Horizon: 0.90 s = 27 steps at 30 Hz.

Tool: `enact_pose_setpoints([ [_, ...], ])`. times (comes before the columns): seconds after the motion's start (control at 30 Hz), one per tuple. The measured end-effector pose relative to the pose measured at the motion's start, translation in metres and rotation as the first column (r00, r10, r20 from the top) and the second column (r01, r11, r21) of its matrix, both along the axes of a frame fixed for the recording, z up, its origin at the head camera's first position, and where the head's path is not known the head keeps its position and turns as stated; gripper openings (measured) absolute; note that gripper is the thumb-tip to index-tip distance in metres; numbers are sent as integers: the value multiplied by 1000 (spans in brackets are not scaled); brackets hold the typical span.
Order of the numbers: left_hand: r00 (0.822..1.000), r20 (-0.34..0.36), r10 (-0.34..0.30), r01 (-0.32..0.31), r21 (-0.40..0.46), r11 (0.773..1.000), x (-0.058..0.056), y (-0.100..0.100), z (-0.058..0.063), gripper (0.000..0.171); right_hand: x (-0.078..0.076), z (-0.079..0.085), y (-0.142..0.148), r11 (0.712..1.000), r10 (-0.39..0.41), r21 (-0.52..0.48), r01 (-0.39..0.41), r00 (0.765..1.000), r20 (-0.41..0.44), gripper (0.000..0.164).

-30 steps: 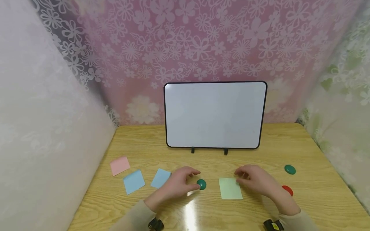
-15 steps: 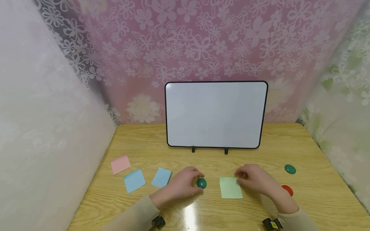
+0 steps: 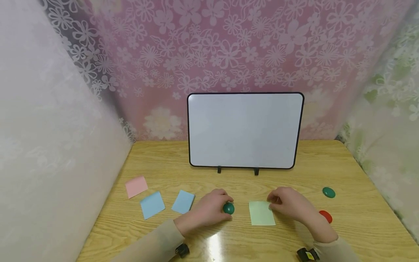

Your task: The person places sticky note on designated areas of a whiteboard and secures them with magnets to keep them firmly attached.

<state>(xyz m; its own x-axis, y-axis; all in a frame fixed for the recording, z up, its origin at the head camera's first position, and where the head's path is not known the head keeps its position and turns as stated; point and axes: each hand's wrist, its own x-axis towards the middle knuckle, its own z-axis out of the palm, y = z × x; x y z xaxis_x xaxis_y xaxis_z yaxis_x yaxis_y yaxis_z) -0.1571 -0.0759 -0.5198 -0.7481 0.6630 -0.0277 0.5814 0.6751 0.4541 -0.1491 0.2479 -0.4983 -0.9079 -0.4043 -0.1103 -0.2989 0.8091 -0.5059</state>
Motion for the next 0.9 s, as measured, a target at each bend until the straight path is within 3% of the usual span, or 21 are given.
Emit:
enact_pose_setpoints([
  [0.43, 997, -77, 3, -9, -74, 997, 0, 3, 2, 40, 1, 0, -2, 1000, -10, 23, 10, 1000, 4, 13],
  [0.9, 997, -72, 11, -15, -65, 998, -2, 2, -1, 35, 2, -5, -9, 997, -45, 68, 44, 999, 10, 12],
])
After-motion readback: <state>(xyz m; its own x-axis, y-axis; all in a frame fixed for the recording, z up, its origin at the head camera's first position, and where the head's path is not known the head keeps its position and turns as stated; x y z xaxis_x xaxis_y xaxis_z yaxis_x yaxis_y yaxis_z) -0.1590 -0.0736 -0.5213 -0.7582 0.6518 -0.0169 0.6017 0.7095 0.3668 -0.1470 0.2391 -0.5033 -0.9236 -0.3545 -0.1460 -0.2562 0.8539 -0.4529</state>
